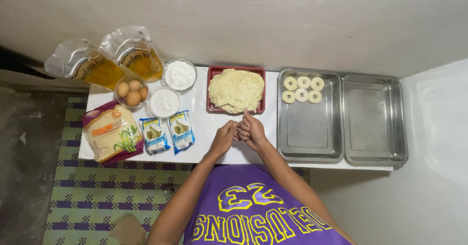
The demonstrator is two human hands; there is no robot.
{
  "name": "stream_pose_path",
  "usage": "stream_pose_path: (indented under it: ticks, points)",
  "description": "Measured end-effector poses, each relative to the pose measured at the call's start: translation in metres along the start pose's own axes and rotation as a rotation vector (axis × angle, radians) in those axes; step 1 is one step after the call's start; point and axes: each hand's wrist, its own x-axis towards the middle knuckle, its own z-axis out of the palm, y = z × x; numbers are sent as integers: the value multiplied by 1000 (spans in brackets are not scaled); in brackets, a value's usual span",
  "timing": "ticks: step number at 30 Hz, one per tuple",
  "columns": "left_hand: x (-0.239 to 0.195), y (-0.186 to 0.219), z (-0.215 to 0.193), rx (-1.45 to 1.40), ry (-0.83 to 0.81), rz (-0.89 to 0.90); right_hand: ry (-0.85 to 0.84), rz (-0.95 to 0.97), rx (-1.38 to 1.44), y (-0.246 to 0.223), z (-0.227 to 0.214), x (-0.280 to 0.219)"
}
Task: Make donut-shaped dough pieces by cutting circles from a larger piece of dough and removing the center.
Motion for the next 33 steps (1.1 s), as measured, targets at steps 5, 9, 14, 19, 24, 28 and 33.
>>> stream_pose_path:
  ticks: [5, 9, 14, 19, 24, 28, 33]
  points:
    - [-2, 28, 5, 121, 146, -38, 123, -55, -165, 1, 9, 1]
    - [-5, 48, 8, 496, 308, 400, 11, -70, -111, 4, 13, 1]
    - [8, 52, 11, 716, 364, 623, -51, 49, -50, -12, 43, -20]
    - [30, 39, 3, 315, 428, 448, -215, 102, -93, -7, 30, -17]
    - [49, 13, -29, -859, 360, -111, 23, 130, -145, -10, 17, -8]
    - [38, 31, -33, -760, 320, -174, 262, -151, -454, -14, -41, 12]
    - [35, 27, -23, -348, 263, -266, 548, -641, -1258, -30, -45, 9]
